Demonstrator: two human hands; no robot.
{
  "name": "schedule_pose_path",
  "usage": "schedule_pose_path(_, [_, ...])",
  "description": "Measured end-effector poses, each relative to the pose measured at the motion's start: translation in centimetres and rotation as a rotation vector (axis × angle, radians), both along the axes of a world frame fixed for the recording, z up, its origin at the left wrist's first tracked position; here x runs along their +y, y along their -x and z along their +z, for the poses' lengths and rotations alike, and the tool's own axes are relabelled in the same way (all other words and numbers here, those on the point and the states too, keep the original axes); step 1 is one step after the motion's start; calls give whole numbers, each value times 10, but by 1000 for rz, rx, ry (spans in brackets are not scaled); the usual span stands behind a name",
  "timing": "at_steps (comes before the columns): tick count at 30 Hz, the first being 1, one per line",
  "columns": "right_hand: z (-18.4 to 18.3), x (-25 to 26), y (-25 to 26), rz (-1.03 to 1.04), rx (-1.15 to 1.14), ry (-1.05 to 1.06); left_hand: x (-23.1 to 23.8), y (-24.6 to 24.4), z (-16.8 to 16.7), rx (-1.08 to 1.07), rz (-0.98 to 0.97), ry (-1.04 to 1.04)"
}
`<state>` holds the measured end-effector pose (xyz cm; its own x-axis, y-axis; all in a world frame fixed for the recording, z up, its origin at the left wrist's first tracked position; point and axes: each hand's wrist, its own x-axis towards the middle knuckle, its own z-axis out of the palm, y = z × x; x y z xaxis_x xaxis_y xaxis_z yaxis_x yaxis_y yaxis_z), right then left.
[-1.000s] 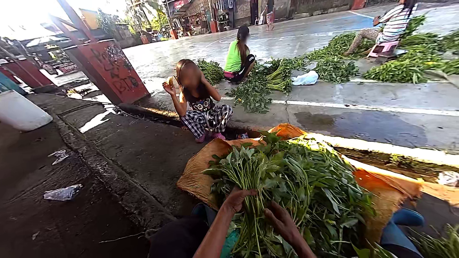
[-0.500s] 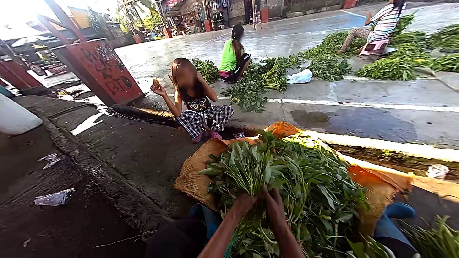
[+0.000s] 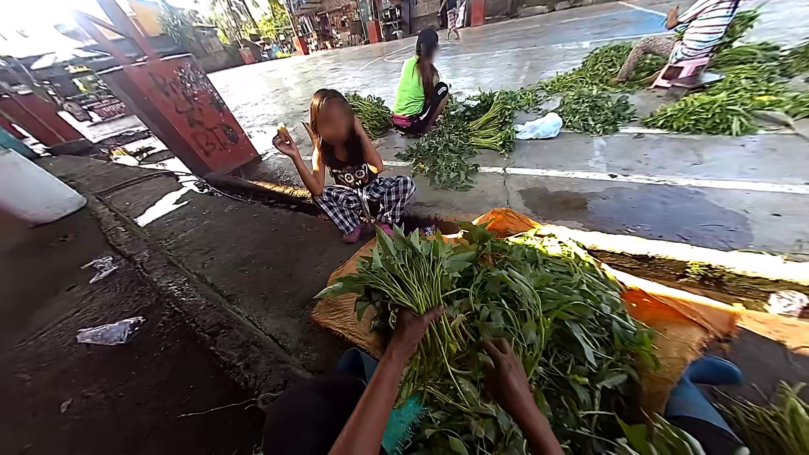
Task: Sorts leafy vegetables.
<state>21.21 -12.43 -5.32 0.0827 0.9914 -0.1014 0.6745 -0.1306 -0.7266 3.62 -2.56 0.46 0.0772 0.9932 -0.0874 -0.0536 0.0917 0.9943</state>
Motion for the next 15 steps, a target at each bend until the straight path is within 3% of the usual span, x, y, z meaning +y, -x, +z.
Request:
schedule_pose_path(3, [7, 22, -17, 201, 423, -177, -1, 2, 4, -31, -22, -4])
schedule_pose_path(6, [8, 36, -31, 362, 842, -42, 2, 10, 5, -63, -32, 1])
schedule_pose_path(9, [6, 39, -32, 356, 1163, 69, 8, 18, 4, -123, -62, 44])
schedule_pose_path(11, [9, 40, -21, 334, 1087, 67, 10, 17, 4, -134, -82, 72])
schedule_pose_path(15, [13, 37, 18, 277, 684, -70, 5, 3, 1, -12, 3, 116])
